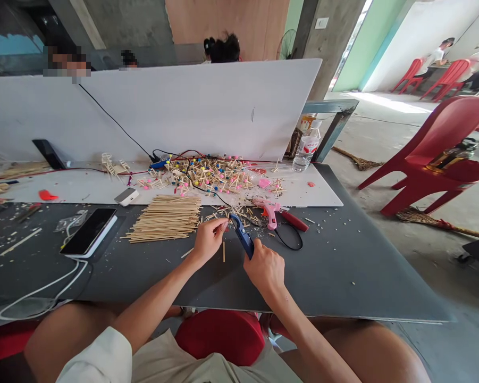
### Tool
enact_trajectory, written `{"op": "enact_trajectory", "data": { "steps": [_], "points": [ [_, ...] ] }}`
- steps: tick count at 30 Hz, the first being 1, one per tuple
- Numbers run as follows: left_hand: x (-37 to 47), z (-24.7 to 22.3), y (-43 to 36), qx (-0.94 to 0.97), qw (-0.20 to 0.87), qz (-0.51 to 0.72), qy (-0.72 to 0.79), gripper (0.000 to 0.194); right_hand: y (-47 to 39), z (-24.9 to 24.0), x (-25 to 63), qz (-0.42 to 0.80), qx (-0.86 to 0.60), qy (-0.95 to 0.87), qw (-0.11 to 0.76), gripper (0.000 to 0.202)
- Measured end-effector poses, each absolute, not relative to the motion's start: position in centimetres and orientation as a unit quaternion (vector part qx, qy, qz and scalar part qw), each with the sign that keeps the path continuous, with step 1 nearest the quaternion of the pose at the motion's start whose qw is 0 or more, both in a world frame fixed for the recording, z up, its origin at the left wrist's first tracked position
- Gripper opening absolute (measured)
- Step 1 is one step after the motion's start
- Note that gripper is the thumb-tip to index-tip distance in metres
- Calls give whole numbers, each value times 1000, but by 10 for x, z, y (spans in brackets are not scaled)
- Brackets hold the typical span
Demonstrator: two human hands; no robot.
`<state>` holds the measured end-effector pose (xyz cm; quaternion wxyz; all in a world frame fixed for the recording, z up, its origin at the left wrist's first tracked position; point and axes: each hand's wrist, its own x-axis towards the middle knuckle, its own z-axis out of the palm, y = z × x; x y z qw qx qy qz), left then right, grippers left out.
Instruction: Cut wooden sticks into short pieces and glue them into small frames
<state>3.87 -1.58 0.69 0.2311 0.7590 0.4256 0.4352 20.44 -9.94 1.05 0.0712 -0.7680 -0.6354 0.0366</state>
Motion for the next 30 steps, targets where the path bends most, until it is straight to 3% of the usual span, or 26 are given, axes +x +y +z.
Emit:
{"op": "enact_trajectory", "data": {
  "steps": [6, 11, 19, 30],
  "points": [
    [37, 9, -15, 760, 224, 444, 418, 27, -97, 16, 212, 90, -771, -617, 129, 28],
    [38, 8, -16, 773, 209, 440, 406, 24, -101, 21, 216, 123, -750, -630, 161, 27],
    [38, 5, -16, 763, 235, 454, 395, 20, -109, 14, 208, -22, -744, -647, 163, 20],
    [38, 7, -16, 771, 209, 441, 410, 22, -107, 11, 207, -37, -748, -647, 142, 18]
  ]
}}
